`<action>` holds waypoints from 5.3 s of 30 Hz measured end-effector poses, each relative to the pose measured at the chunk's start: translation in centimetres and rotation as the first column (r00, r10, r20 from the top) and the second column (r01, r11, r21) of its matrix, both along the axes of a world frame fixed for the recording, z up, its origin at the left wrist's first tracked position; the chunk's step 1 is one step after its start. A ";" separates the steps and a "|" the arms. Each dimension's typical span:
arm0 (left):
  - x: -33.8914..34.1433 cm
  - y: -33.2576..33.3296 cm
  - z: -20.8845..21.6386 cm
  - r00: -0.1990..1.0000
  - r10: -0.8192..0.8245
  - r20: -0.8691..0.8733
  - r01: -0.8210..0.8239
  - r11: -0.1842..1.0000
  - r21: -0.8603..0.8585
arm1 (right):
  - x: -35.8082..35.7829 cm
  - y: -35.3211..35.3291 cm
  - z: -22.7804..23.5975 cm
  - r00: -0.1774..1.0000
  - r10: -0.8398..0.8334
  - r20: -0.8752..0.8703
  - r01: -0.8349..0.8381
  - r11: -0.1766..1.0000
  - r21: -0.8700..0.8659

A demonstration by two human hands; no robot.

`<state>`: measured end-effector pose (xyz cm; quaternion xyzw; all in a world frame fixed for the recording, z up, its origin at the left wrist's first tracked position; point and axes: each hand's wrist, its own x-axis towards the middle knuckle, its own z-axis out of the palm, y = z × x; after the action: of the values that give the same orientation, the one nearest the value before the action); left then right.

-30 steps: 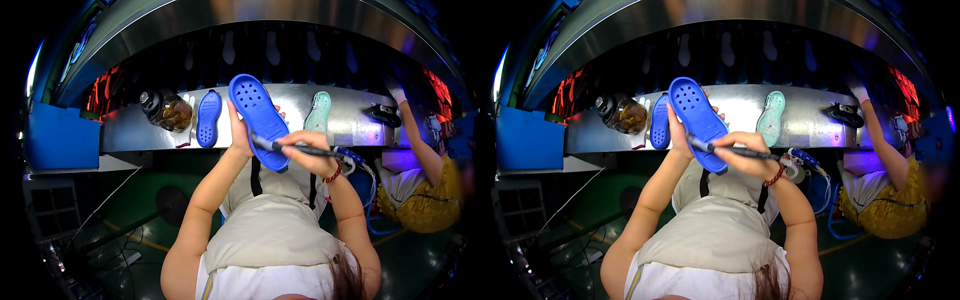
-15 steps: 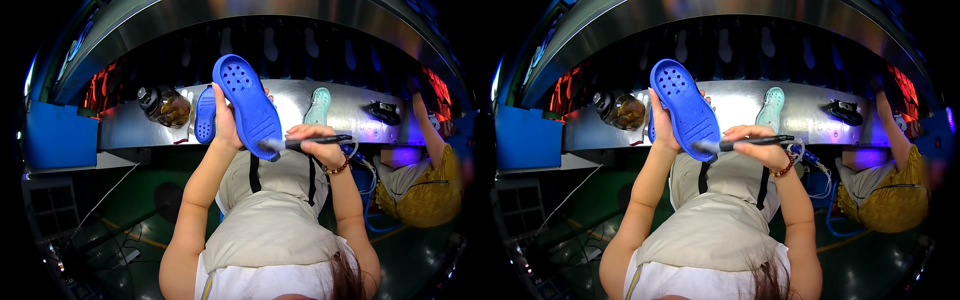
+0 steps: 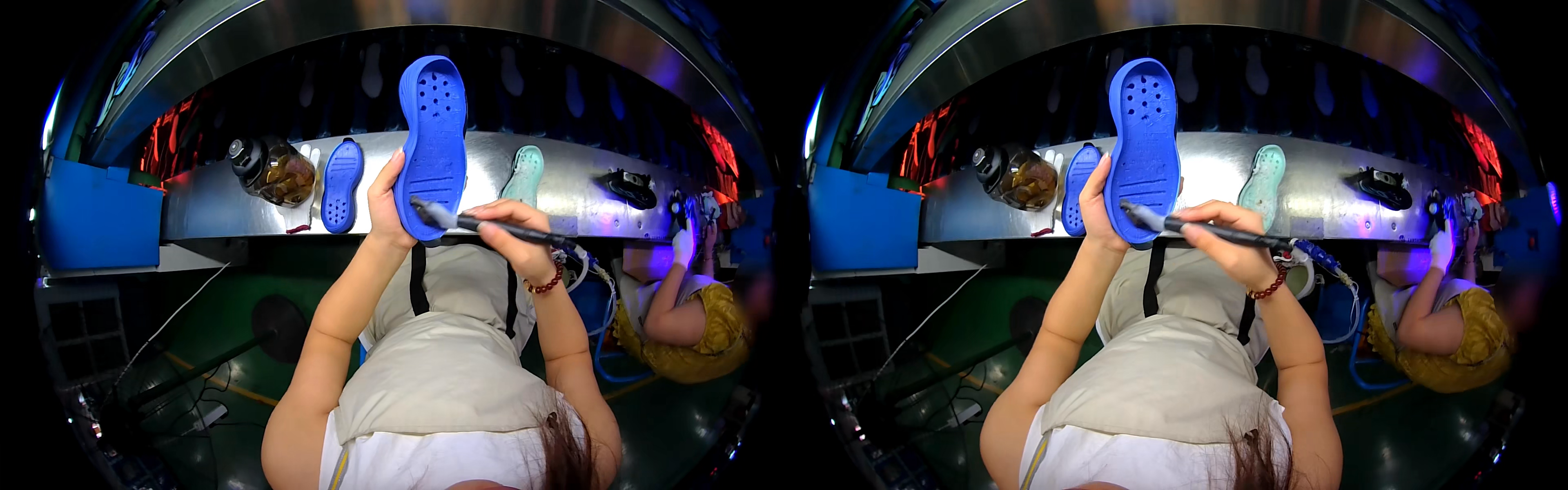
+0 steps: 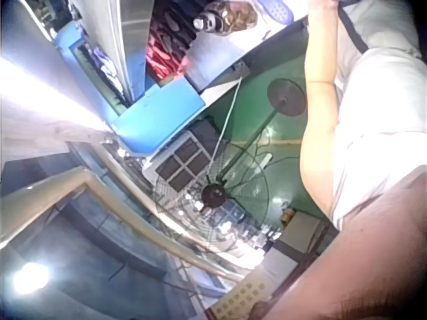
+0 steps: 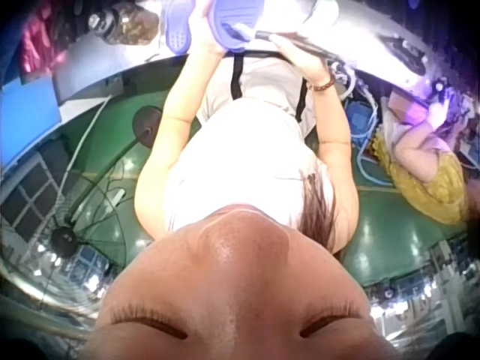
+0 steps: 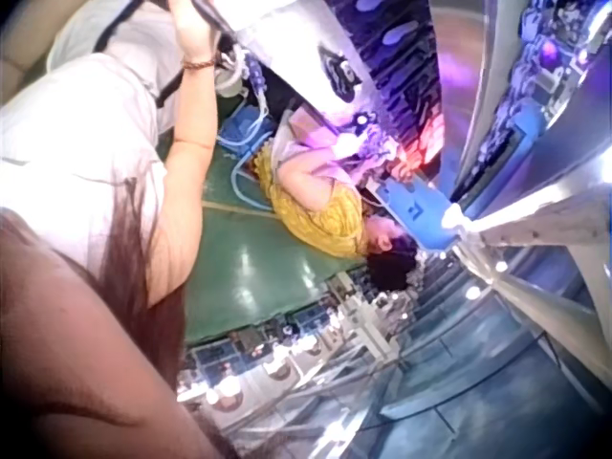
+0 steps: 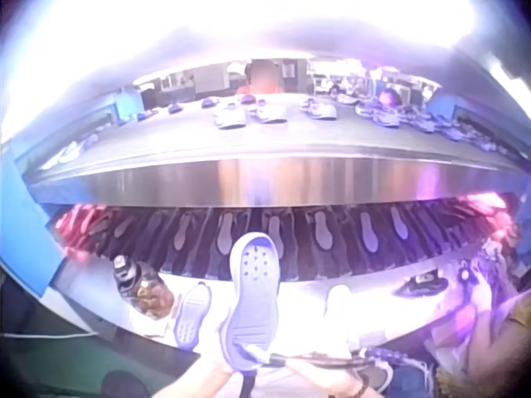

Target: The person reaches for blue soles from a conveyor belt, places them on a workstation, and applies a liquid using a brush to the interior surface of each sole.

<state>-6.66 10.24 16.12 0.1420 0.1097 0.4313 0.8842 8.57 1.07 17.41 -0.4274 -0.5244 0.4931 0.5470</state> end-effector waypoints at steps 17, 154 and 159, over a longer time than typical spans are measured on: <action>-1.0 1.8 1.1 0.986 -0.167 0.013 0.167 0.986 -0.001 | 0.4 0.6 2.5 0.911 0.160 0.380 -0.278 0.918 0.281; 4.0 30.8 18.6 0.046 0.993 -0.108 0.723 0.042 0.690 | 8.1 0.5 -10.1 0.553 -0.436 -0.710 0.167 0.893 -0.419; 6.2 26.4 19.3 0.144 0.986 -0.082 0.718 -0.047 0.694 | 7.5 0.6 -9.4 0.567 -0.395 -0.723 0.155 0.913 -0.377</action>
<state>-0.45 36.61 35.44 0.8967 0.3128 0.3130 0.0137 16.04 1.65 8.04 -0.3152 -0.0840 0.6041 0.7271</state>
